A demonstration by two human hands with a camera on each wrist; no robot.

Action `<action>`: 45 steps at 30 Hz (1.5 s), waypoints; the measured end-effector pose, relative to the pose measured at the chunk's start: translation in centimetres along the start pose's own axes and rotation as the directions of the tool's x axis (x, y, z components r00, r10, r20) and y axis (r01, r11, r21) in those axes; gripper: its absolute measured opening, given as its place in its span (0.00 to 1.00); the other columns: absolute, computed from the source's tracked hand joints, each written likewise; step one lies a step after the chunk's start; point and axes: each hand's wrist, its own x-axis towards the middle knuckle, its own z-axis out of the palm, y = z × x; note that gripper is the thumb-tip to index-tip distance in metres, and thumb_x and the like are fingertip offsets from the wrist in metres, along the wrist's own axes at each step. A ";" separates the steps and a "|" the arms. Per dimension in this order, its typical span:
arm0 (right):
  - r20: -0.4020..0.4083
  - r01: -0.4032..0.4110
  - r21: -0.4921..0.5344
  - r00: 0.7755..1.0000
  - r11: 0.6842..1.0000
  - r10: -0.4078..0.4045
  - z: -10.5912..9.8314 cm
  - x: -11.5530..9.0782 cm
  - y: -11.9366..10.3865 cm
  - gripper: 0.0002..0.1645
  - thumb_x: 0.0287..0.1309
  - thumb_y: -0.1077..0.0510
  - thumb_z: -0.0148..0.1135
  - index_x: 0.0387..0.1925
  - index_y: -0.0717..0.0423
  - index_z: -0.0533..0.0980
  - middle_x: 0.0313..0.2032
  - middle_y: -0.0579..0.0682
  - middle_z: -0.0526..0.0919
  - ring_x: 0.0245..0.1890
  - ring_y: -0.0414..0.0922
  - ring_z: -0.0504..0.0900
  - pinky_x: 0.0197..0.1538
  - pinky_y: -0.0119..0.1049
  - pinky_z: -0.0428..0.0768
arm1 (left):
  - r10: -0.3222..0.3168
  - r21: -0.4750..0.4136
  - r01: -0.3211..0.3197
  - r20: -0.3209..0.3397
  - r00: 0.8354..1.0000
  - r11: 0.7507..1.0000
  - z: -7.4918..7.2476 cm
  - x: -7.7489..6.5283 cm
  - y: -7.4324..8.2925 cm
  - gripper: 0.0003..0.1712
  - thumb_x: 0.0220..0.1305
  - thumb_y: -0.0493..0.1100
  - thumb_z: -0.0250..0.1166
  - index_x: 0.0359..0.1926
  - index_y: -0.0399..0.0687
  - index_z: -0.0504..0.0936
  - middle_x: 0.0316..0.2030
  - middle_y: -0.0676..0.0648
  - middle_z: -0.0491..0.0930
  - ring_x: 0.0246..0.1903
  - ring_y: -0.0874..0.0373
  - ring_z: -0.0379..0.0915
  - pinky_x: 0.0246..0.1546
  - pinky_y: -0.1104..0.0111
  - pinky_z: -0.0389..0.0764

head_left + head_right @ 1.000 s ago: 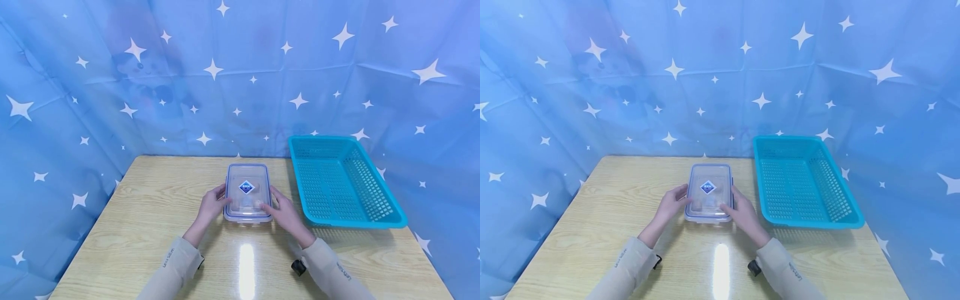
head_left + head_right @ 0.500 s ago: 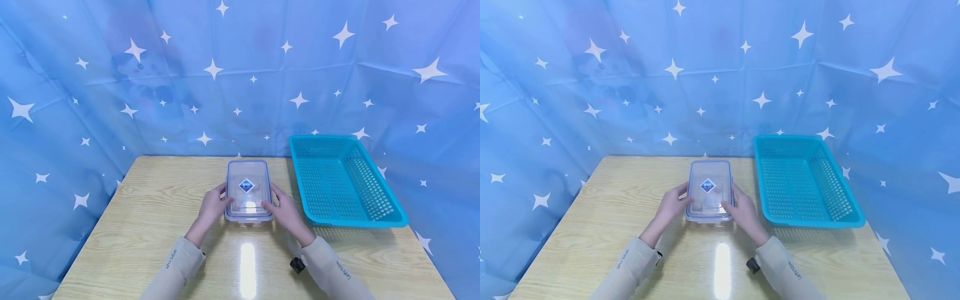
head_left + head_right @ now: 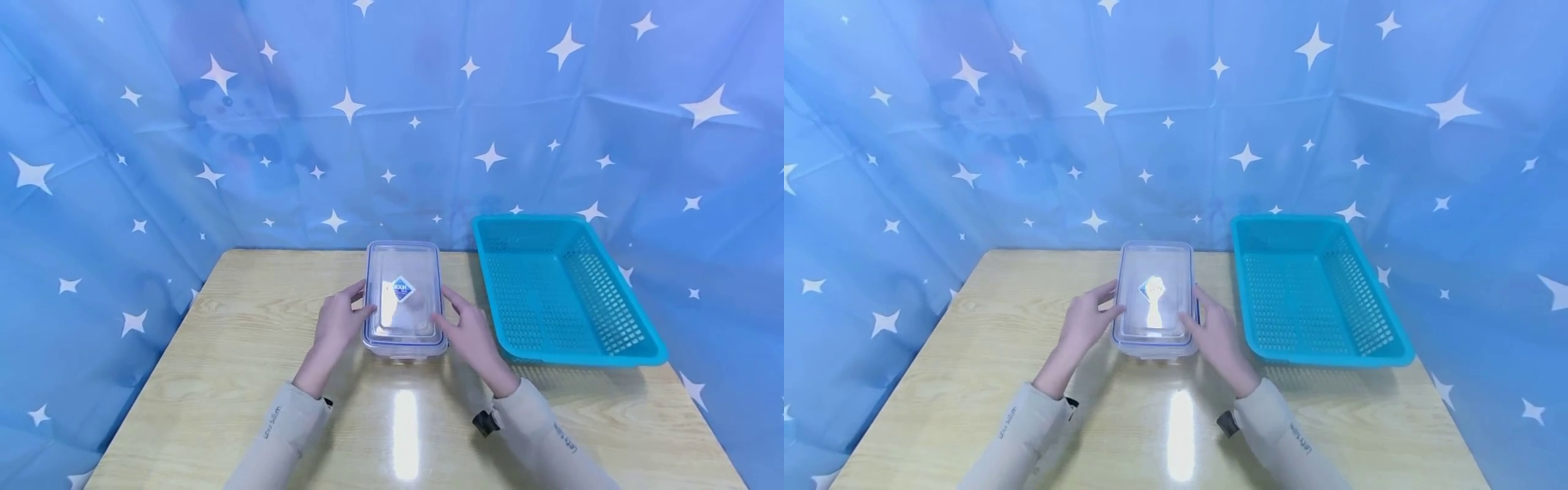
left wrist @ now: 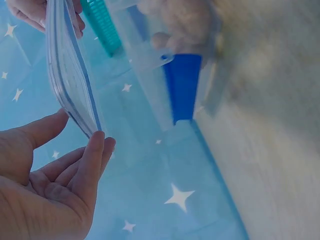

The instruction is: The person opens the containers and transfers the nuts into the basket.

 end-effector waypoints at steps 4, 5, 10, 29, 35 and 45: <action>-0.020 0.016 0.010 1.000 1.000 -0.016 -0.6 0.5 -1.2 0.35 0.66 0.54 0.63 0.70 0.63 0.66 0.68 0.63 0.71 0.67 0.62 0.72 0.69 0.56 0.72 | 0.025 -0.019 -0.026 -0.044 0.999 0.999 -0.9 0.3 0.8 0.31 0.63 0.43 0.70 0.67 0.45 0.75 0.56 0.40 0.83 0.43 0.44 0.87 0.49 0.55 0.86; -0.026 0.020 0.020 0.999 1.000 -0.019 -0.7 0.7 -1.4 0.35 0.67 0.54 0.62 0.70 0.63 0.66 0.68 0.63 0.72 0.67 0.62 0.73 0.68 0.55 0.73 | 0.027 -0.023 -0.028 -0.057 0.998 0.999 -1.1 0.5 0.9 0.31 0.63 0.43 0.70 0.67 0.45 0.75 0.56 0.40 0.82 0.43 0.44 0.87 0.47 0.55 0.87; -0.085 0.041 0.066 0.996 0.997 -0.035 -1.2 1.5 -2.6 0.34 0.66 0.55 0.63 0.70 0.63 0.67 0.63 0.65 0.77 0.62 0.62 0.78 0.64 0.53 0.78 | 0.048 -0.042 -0.052 -0.094 0.994 0.998 -1.9 1.0 1.6 0.31 0.65 0.42 0.68 0.68 0.46 0.74 0.59 0.39 0.81 0.46 0.43 0.86 0.45 0.58 0.88; -0.170 0.108 0.293 0.984 0.950 -0.059 -1.4 2.8 -3.4 0.34 0.69 0.56 0.60 0.72 0.61 0.63 0.71 0.59 0.68 0.70 0.55 0.71 0.71 0.46 0.72 | 0.177 -0.242 -0.237 -0.246 0.953 0.941 -2.3 2.5 2.5 0.28 0.70 0.40 0.63 0.69 0.42 0.72 0.66 0.39 0.75 0.61 0.46 0.77 0.54 0.64 0.84; -0.191 0.148 0.382 0.978 0.912 -0.079 -1.4 3.0 -3.5 0.35 0.70 0.55 0.58 0.73 0.61 0.61 0.72 0.58 0.67 0.71 0.54 0.70 0.73 0.44 0.70 | 0.166 -0.349 -0.242 -0.234 0.958 0.905 -2.4 2.6 2.4 0.27 0.73 0.42 0.59 0.70 0.45 0.70 0.67 0.42 0.74 0.65 0.48 0.73 0.62 0.62 0.80; -0.195 0.173 0.479 0.977 0.860 -0.088 -1.0 2.7 -3.9 0.33 0.72 0.59 0.55 0.73 0.63 0.60 0.69 0.61 0.65 0.73 0.55 0.66 0.74 0.43 0.68 | 0.121 -0.525 -0.202 -0.185 0.975 0.827 -2.5 2.3 1.5 0.27 0.75 0.48 0.57 0.71 0.47 0.70 0.69 0.43 0.72 0.68 0.51 0.70 0.69 0.62 0.74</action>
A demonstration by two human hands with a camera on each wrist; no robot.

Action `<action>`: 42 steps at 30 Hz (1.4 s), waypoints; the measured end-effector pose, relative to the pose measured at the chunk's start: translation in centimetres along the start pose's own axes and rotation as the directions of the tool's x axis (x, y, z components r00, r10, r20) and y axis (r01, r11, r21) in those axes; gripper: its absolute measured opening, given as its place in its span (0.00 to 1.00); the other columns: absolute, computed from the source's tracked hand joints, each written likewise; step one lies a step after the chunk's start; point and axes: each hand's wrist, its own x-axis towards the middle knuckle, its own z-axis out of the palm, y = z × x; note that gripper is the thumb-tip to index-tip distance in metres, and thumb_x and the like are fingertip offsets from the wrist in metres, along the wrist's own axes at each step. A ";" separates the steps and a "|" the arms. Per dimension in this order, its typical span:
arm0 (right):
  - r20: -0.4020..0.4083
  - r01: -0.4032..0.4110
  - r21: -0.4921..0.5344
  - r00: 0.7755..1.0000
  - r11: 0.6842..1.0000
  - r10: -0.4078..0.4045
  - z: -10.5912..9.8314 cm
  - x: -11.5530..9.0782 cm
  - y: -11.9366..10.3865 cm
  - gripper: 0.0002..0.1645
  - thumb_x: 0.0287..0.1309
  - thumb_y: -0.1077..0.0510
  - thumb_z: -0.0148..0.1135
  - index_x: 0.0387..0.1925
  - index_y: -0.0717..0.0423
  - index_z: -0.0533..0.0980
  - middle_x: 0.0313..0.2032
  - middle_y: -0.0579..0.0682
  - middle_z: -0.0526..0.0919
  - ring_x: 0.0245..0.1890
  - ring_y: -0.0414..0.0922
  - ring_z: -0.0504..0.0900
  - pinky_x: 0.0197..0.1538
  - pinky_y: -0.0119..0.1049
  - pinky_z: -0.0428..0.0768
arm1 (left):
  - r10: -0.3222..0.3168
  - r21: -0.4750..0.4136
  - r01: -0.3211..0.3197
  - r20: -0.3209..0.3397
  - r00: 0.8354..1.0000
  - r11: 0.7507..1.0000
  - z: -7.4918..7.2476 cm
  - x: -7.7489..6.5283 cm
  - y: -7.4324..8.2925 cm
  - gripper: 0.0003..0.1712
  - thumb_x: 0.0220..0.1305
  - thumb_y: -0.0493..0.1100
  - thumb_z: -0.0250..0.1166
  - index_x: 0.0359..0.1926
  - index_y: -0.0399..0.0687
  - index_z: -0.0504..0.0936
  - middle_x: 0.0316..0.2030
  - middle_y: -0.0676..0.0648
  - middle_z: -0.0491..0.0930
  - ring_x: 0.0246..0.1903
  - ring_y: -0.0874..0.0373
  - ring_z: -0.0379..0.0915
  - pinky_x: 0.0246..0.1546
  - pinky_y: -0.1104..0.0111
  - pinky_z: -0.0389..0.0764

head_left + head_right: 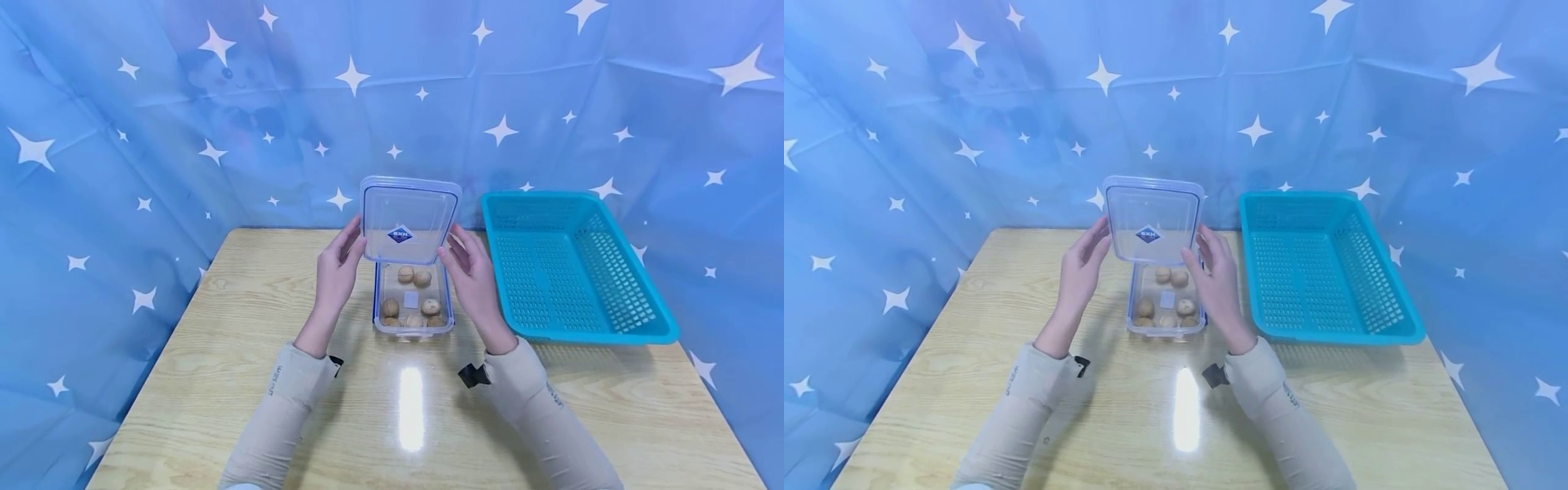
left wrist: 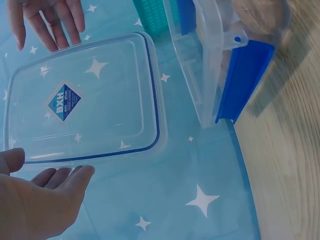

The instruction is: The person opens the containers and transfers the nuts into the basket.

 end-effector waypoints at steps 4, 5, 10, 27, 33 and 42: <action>-0.001 -0.010 0.027 1.000 1.000 0.010 0.1 -0.1 -0.1 0.31 0.74 0.59 0.52 0.73 0.63 0.60 0.69 0.60 0.64 0.73 0.55 0.65 0.74 0.46 0.69 | -0.044 -0.103 0.046 0.021 0.999 0.994 -0.1 -0.1 0.0 0.27 0.77 0.49 0.53 0.71 0.46 0.69 0.70 0.44 0.71 0.70 0.52 0.68 0.71 0.62 0.71; 0.000 -0.012 0.037 1.000 0.999 0.012 0.1 -0.1 -0.1 0.31 0.74 0.58 0.51 0.73 0.62 0.60 0.69 0.60 0.64 0.73 0.55 0.65 0.74 0.47 0.69 | -0.055 -0.136 0.059 0.032 0.998 0.989 -0.2 -0.1 0.1 0.27 0.77 0.49 0.52 0.71 0.45 0.69 0.70 0.44 0.70 0.70 0.52 0.66 0.71 0.62 0.70; 0.006 -0.023 0.070 1.000 0.997 0.023 0.2 -0.2 -0.3 0.29 0.76 0.58 0.46 0.72 0.65 0.58 0.68 0.63 0.62 0.73 0.56 0.64 0.76 0.51 0.65 | -0.098 -0.244 0.115 0.082 0.992 0.963 -0.4 -0.3 0.3 0.28 0.78 0.50 0.48 0.72 0.42 0.67 0.73 0.45 0.65 0.74 0.53 0.59 0.74 0.63 0.65; 0.067 -0.025 0.085 0.998 0.996 0.020 -0.3 -0.3 0.0 0.28 0.77 0.56 0.42 0.71 0.66 0.62 0.69 0.64 0.68 0.72 0.56 0.66 0.75 0.53 0.65 | -0.125 -0.106 0.144 0.164 0.978 0.984 -1.8 -1.0 0.3 0.34 0.75 0.61 0.49 0.75 0.54 0.63 0.76 0.52 0.60 0.77 0.57 0.52 0.78 0.58 0.57; 0.079 -0.062 0.057 0.995 0.996 0.058 -0.4 -0.4 0.0 0.30 0.75 0.54 0.47 0.73 0.60 0.61 0.73 0.58 0.65 0.73 0.52 0.65 0.76 0.49 0.65 | -0.130 -0.121 0.158 0.213 0.968 0.980 -2.0 -1.1 0.0 0.53 0.60 0.73 0.61 0.77 0.53 0.58 0.75 0.47 0.61 0.75 0.51 0.57 0.76 0.54 0.61; 0.104 -0.091 0.093 0.991 0.992 0.081 -0.2 -0.4 0.1 0.34 0.70 0.58 0.57 0.73 0.60 0.61 0.74 0.58 0.64 0.75 0.50 0.63 0.71 0.30 0.68 | -0.101 -0.196 0.151 0.245 0.964 0.969 -2.2 -0.9 -0.8 0.38 0.70 0.43 0.61 0.77 0.46 0.58 0.76 0.45 0.60 0.75 0.52 0.57 0.74 0.63 0.65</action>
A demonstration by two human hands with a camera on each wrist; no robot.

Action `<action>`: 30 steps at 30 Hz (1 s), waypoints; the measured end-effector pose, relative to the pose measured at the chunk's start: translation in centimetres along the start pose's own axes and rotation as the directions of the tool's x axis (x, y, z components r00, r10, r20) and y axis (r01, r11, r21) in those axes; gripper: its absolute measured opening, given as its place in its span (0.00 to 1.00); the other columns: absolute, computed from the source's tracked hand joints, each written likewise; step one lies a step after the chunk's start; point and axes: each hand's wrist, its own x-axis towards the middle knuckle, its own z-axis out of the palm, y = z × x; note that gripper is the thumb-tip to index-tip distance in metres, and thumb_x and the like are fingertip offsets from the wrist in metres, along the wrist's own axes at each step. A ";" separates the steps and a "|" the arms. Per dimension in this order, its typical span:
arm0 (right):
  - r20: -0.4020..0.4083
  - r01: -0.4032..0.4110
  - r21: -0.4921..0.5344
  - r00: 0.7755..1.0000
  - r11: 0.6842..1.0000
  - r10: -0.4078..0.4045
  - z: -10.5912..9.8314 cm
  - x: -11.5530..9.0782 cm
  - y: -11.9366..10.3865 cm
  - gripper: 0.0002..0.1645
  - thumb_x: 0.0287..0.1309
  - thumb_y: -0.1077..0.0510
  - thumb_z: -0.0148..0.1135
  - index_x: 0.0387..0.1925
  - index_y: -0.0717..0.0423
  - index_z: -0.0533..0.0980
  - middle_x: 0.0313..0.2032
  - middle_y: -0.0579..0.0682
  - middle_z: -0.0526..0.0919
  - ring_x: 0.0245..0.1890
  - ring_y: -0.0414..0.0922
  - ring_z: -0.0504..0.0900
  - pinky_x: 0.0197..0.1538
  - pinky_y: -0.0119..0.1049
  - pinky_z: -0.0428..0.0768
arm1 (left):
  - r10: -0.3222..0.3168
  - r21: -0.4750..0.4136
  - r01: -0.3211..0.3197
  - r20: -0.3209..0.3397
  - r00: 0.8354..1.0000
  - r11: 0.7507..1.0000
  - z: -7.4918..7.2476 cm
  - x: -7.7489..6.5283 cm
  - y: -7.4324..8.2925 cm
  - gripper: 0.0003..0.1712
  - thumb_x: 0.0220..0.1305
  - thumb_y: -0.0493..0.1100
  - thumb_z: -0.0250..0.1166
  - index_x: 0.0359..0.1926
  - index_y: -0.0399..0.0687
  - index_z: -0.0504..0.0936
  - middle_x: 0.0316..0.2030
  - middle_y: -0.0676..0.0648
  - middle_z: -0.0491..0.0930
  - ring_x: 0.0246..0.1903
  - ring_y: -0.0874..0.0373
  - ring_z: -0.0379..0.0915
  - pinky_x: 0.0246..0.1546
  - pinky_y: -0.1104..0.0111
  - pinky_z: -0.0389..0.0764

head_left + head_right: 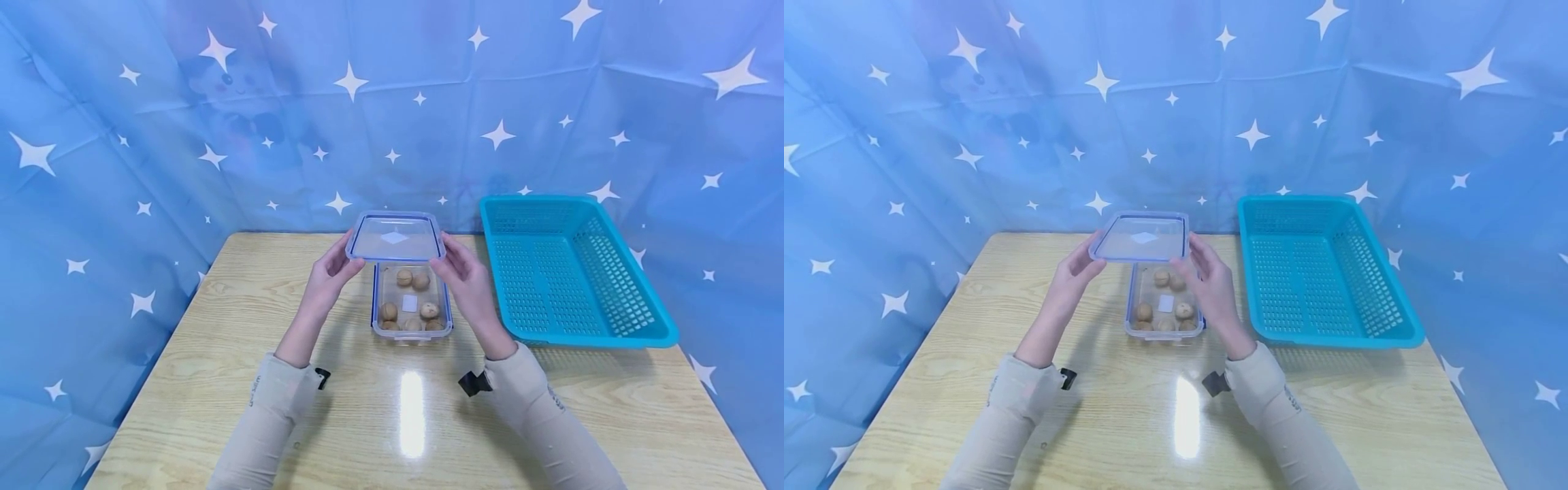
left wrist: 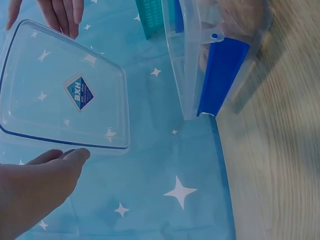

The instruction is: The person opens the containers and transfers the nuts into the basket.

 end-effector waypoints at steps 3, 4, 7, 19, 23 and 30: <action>0.012 -0.004 0.015 1.000 1.000 0.004 0.0 0.0 0.1 0.35 0.69 0.60 0.58 0.74 0.61 0.60 0.75 0.57 0.62 0.75 0.50 0.63 0.70 0.26 0.68 | -0.007 0.003 0.007 0.014 1.000 1.000 -0.3 -0.1 -0.1 0.38 0.71 0.41 0.61 0.77 0.47 0.58 0.76 0.46 0.61 0.75 0.52 0.58 0.74 0.63 0.64; 0.015 -0.005 0.019 1.000 1.000 0.005 0.0 0.0 0.1 0.36 0.69 0.60 0.59 0.74 0.61 0.60 0.75 0.56 0.62 0.75 0.50 0.62 0.70 0.26 0.68 | -0.011 0.006 0.011 0.018 1.000 1.000 -0.4 -0.1 -0.1 0.38 0.70 0.41 0.61 0.77 0.48 0.57 0.76 0.46 0.60 0.75 0.52 0.58 0.75 0.63 0.63; 0.030 -0.006 0.039 1.000 0.999 0.004 -0.1 -0.1 0.2 0.37 0.68 0.62 0.59 0.74 0.61 0.59 0.76 0.55 0.59 0.76 0.50 0.61 0.71 0.28 0.67 | -0.025 0.013 0.024 0.028 0.999 1.000 -0.8 -0.2 -0.1 0.39 0.69 0.40 0.62 0.77 0.49 0.57 0.76 0.48 0.59 0.76 0.55 0.56 0.76 0.66 0.60; 0.095 0.066 0.067 0.993 0.996 -0.072 0.0 -0.2 0.5 0.42 0.64 0.69 0.60 0.75 0.64 0.55 0.78 0.55 0.54 0.78 0.51 0.56 0.75 0.32 0.61 | -0.017 0.047 0.012 0.107 0.994 0.999 -2.2 -0.4 0.0 0.48 0.65 0.34 0.66 0.79 0.53 0.50 0.78 0.52 0.53 0.78 0.57 0.49 0.79 0.67 0.52; 0.118 0.093 0.040 0.988 0.995 -0.097 0.0 -0.2 0.7 0.43 0.62 0.71 0.61 0.76 0.63 0.55 0.78 0.54 0.53 0.78 0.50 0.55 0.75 0.31 0.60 | -0.008 0.062 0.000 0.124 0.992 0.998 -2.6 -0.5 -0.1 0.52 0.63 0.32 0.66 0.80 0.51 0.45 0.80 0.53 0.49 0.79 0.58 0.45 0.79 0.67 0.51; 0.168 0.119 0.030 0.978 0.992 -0.122 -0.1 -0.2 1.3 0.47 0.60 0.71 0.63 0.77 0.60 0.53 0.79 0.52 0.52 0.79 0.48 0.52 0.75 0.25 0.59 | 0.016 0.151 -0.039 0.148 0.989 0.988 -3.0 -0.9 -0.2 0.54 0.62 0.33 0.68 0.80 0.51 0.44 0.80 0.53 0.47 0.79 0.58 0.42 0.80 0.64 0.48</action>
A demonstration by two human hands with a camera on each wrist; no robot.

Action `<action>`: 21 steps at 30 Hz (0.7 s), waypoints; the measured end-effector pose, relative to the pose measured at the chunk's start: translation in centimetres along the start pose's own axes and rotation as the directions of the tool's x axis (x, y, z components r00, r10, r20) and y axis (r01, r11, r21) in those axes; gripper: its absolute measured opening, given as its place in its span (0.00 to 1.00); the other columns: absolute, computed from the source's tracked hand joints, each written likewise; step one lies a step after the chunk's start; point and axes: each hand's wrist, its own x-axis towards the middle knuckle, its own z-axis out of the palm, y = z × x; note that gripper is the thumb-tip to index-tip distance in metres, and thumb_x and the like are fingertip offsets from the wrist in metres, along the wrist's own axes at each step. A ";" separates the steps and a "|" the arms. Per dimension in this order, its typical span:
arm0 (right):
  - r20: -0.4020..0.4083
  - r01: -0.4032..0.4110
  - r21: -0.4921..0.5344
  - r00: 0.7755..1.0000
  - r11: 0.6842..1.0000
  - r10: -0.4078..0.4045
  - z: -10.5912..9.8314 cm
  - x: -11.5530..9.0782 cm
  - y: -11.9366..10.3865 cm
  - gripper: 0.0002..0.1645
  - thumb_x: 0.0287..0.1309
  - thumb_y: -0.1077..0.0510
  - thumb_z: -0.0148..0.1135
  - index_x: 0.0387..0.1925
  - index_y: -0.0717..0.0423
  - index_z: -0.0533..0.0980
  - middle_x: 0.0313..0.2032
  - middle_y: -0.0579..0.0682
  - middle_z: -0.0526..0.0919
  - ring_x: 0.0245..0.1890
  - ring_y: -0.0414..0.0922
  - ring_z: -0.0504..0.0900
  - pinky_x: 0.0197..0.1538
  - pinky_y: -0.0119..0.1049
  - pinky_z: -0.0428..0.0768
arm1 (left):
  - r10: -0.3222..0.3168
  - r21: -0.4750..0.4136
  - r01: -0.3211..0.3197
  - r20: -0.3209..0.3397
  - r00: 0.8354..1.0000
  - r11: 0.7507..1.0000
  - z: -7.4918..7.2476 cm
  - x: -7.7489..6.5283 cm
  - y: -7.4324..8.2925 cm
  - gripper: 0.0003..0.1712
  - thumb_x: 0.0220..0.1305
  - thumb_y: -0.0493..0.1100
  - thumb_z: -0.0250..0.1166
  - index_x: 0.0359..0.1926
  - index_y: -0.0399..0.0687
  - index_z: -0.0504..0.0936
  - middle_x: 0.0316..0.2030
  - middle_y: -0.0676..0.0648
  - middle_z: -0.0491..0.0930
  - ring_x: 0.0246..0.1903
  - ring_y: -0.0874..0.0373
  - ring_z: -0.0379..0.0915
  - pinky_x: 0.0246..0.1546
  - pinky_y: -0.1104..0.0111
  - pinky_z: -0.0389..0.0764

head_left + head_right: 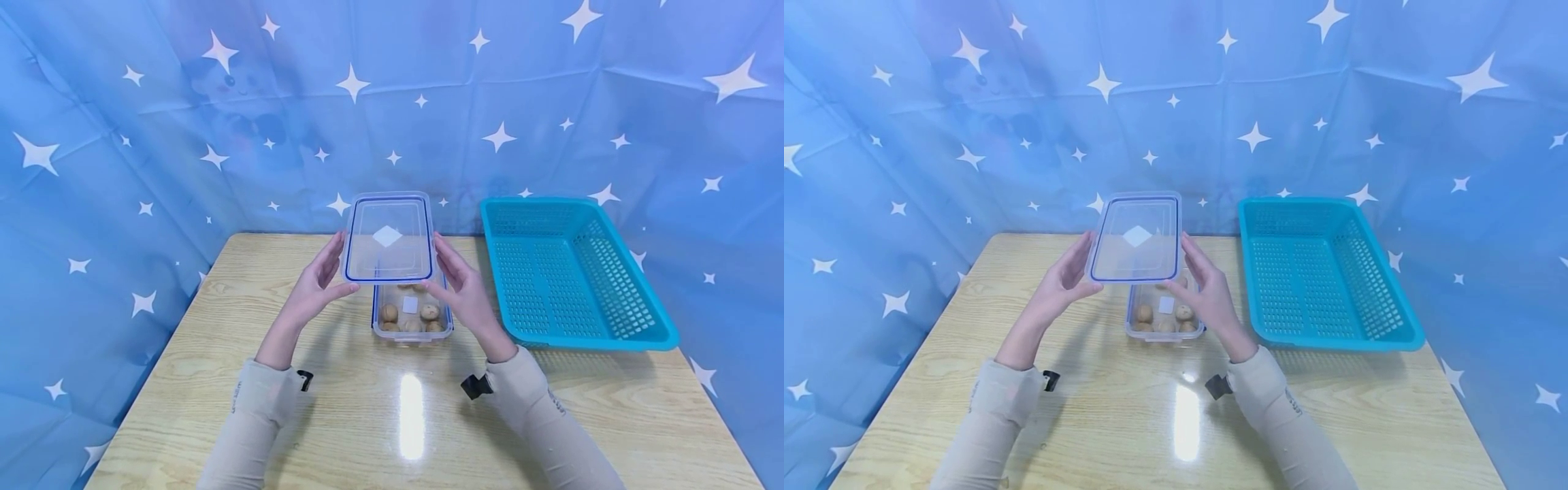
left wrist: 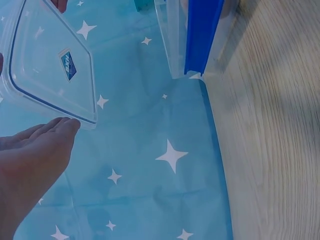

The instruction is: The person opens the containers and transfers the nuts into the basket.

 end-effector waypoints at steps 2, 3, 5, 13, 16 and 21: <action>0.009 0.004 -0.006 1.000 1.000 -0.004 0.0 -0.1 0.1 0.47 0.60 0.71 0.63 0.77 0.60 0.53 0.79 0.51 0.52 0.79 0.47 0.52 0.74 0.24 0.60 | 0.002 0.021 -0.003 0.008 1.000 1.000 -0.1 -0.1 0.0 0.55 0.62 0.33 0.68 0.80 0.51 0.44 0.80 0.54 0.47 0.79 0.58 0.42 0.80 0.63 0.48; 0.013 0.005 -0.008 1.000 1.000 -0.005 0.0 -0.1 0.2 0.47 0.60 0.71 0.63 0.77 0.60 0.53 0.79 0.51 0.52 0.79 0.47 0.52 0.74 0.24 0.60 | 0.001 0.032 -0.001 0.010 1.000 0.999 -0.1 -0.1 -0.1 0.55 0.61 0.34 0.69 0.80 0.52 0.44 0.80 0.54 0.46 0.79 0.59 0.41 0.80 0.63 0.47; 0.020 0.005 -0.018 1.000 1.000 -0.004 0.0 -0.2 0.3 0.47 0.60 0.70 0.63 0.77 0.60 0.53 0.79 0.51 0.52 0.79 0.47 0.52 0.74 0.24 0.60 | -0.001 0.047 0.000 0.016 1.000 0.999 -0.2 -0.2 -0.1 0.55 0.61 0.34 0.69 0.80 0.52 0.45 0.80 0.54 0.46 0.79 0.59 0.41 0.81 0.62 0.46; 0.048 -0.026 -0.061 0.998 0.998 0.029 0.7 -0.3 1.0 0.48 0.60 0.67 0.66 0.77 0.57 0.53 0.79 0.50 0.53 0.79 0.47 0.51 0.76 0.30 0.58 | -0.013 0.112 0.011 0.023 1.000 0.994 -1.1 -0.8 -0.6 0.56 0.60 0.36 0.71 0.80 0.51 0.45 0.80 0.53 0.46 0.80 0.57 0.40 0.81 0.59 0.47; 0.062 -0.032 -0.083 0.997 0.996 0.037 1.2 -0.1 1.3 0.49 0.60 0.65 0.68 0.77 0.56 0.54 0.79 0.50 0.53 0.79 0.46 0.51 0.77 0.34 0.57 | -0.026 0.155 0.022 0.024 0.999 0.988 -1.7 -1.1 -0.9 0.57 0.60 0.38 0.72 0.80 0.51 0.45 0.80 0.51 0.45 0.80 0.55 0.39 0.80 0.57 0.47; 0.099 -0.033 -0.131 0.994 0.991 0.046 2.1 0.1 2.0 0.51 0.59 0.63 0.70 0.77 0.56 0.53 0.79 0.52 0.51 0.79 0.49 0.51 0.78 0.44 0.58 | -0.040 0.218 0.033 0.027 0.999 0.975 -2.8 -1.7 -1.5 0.58 0.59 0.39 0.73 0.80 0.50 0.45 0.80 0.49 0.45 0.80 0.53 0.39 0.80 0.55 0.47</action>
